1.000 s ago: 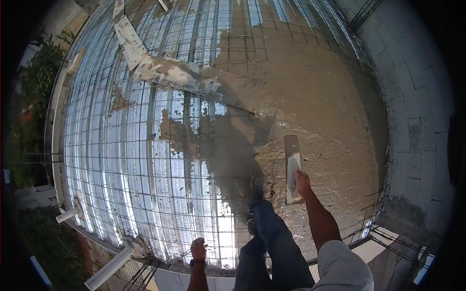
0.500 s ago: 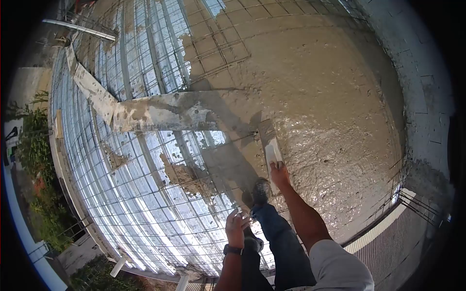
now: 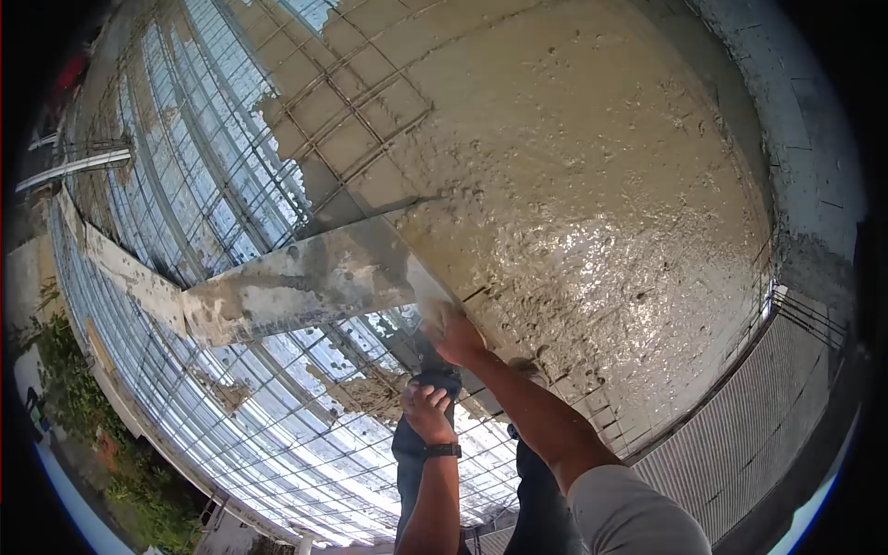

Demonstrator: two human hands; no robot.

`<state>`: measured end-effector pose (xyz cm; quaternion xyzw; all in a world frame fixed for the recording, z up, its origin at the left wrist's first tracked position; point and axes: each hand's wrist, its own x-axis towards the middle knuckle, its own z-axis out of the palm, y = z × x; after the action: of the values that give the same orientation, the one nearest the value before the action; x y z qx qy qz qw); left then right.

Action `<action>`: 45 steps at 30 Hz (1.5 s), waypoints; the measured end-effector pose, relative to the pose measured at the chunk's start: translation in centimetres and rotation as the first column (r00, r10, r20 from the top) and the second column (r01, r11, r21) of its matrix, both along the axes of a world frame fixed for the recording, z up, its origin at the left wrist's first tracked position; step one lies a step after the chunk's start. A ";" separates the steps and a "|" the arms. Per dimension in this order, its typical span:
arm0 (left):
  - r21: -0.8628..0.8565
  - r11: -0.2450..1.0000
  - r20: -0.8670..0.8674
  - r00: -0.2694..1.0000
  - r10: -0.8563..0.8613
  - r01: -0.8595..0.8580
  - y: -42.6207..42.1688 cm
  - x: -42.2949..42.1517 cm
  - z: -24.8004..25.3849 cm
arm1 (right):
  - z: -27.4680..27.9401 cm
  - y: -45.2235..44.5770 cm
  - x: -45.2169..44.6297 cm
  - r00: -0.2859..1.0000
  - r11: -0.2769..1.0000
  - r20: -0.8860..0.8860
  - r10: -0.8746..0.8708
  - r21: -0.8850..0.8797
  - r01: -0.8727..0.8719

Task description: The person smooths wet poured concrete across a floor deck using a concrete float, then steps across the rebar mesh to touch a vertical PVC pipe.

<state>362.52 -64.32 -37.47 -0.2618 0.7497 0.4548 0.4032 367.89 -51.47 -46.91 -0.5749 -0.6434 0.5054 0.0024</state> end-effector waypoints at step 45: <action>0.001 0.876 0.092 0.873 -0.480 0.482 4.3 3.6 0.7 | -6.2 3.3 7.3 0.978 0.974 -0.003 -0.208 0.088 0.207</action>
<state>366.10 -60.05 -36.77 -0.0920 0.7773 0.3199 0.5338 375.19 -48.22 -53.16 -0.6400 -0.6015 0.4716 0.0785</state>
